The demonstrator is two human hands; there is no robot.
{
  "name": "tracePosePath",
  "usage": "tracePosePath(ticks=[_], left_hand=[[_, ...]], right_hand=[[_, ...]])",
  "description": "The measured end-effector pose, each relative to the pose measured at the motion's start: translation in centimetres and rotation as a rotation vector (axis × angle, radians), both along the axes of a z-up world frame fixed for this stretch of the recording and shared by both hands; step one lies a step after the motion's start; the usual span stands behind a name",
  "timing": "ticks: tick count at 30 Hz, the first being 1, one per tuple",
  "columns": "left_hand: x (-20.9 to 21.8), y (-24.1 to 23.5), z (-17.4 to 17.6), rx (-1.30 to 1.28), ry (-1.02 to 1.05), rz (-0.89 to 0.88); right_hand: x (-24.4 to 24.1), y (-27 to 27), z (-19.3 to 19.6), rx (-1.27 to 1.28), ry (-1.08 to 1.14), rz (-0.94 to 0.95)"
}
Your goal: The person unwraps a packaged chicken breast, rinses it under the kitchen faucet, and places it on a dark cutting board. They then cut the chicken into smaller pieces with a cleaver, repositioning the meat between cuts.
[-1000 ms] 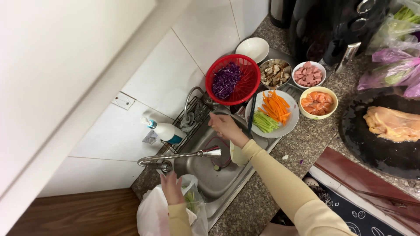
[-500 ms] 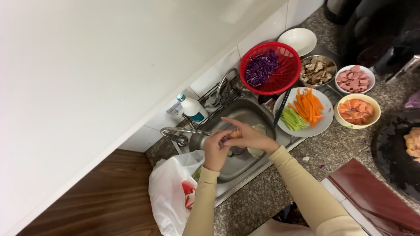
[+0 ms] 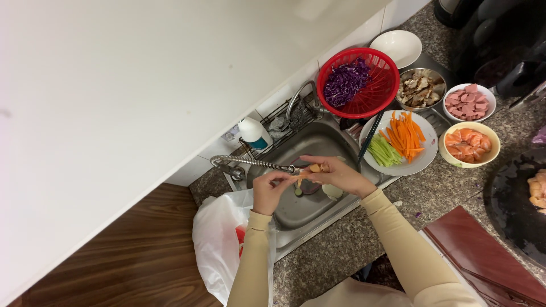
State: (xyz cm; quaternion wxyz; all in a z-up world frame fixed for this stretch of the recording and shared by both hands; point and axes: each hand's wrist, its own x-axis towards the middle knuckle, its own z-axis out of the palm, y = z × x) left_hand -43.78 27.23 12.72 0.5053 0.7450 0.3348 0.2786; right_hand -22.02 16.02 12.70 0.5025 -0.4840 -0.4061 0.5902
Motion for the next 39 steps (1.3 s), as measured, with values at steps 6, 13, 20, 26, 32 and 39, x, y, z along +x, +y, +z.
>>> tracePosePath(ticks=[6, 13, 20, 26, 32, 39], left_hand=[[-0.9, 0.5, 0.0, 0.065, -0.055, 0.003], [-2.1, 1.2, -0.9, 0.009, -0.009, 0.094], [-4.7, 1.9, -3.4, -0.006, 0.026, 0.145], [-7.0, 1.8, -4.0, -0.074, 0.003, 0.163], [-8.9, 2.0, -3.7, 0.021, 0.041, 0.196], [-9.6, 1.8, -3.4, 0.014, 0.024, 0.207]], right_hand=[[0.1, 0.0, -0.3, 0.072, 0.039, -0.021], [0.6, 0.7, -1.1, 0.047, 0.026, -0.079], [-0.7, 2.5, 3.1, 0.02, -0.667, -0.38], [-1.6, 5.8, 4.8, 0.372, -1.098, -0.383], [-2.3, 8.0, 6.9, 0.335, -1.049, -0.38], [-3.5, 8.0, 6.7, 0.439, -0.996, -0.46]])
